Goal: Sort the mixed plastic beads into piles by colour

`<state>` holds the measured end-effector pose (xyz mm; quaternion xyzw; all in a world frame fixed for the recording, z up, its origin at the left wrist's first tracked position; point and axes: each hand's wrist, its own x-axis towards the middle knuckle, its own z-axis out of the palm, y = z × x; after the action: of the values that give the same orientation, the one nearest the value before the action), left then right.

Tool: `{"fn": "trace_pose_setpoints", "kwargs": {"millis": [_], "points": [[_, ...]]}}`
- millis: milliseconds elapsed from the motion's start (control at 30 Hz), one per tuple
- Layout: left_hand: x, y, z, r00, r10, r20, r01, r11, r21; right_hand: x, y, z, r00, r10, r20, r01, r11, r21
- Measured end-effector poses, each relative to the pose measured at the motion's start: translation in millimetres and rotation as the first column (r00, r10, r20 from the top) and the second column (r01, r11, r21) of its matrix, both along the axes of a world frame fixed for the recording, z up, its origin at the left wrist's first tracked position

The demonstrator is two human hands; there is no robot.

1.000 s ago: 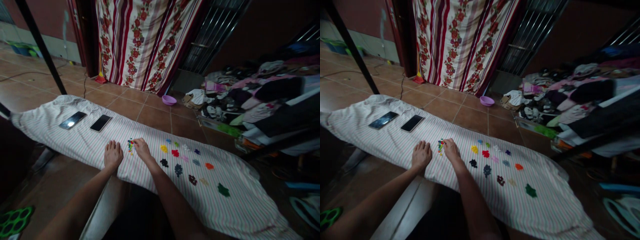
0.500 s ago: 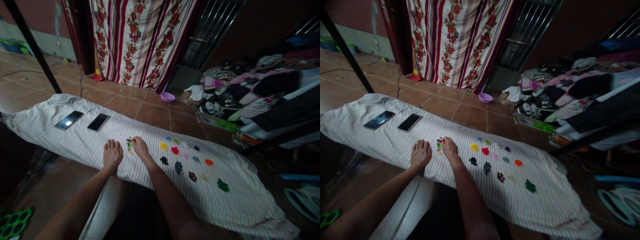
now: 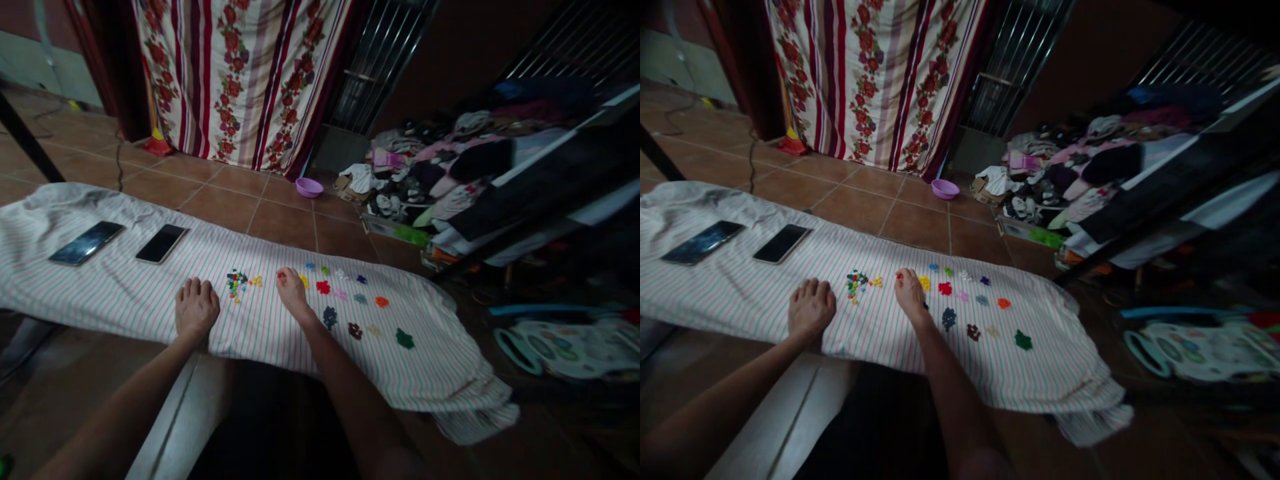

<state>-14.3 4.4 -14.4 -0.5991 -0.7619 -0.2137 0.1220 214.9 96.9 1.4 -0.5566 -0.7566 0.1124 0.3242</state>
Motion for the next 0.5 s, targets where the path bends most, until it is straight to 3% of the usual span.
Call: {"fn": "trace_pose_setpoints", "kwargs": {"millis": [133, 267, 500], "points": [[-0.2, 0.0, -1.3, 1.000, 0.005, 0.001, -0.005, 1.000, 0.015, 58.6, 13.0, 8.9, 0.983, -0.165, 0.077, 0.165, 0.986, 0.000], [1.0, -0.6, 1.1, 1.000, 0.005, 0.000, -0.005, 1.000, -0.004, 107.0, 22.0, 7.0, 0.947, -0.278, 0.159, 0.286, 0.958, -0.032], [0.5, 0.0, -0.6, 1.000, -0.004, 0.026, 0.004, 1.000, 0.008, 135.1, 37.0, -2.1, 0.928, -0.308, 0.210, 0.318, 0.948, -0.011]]}}
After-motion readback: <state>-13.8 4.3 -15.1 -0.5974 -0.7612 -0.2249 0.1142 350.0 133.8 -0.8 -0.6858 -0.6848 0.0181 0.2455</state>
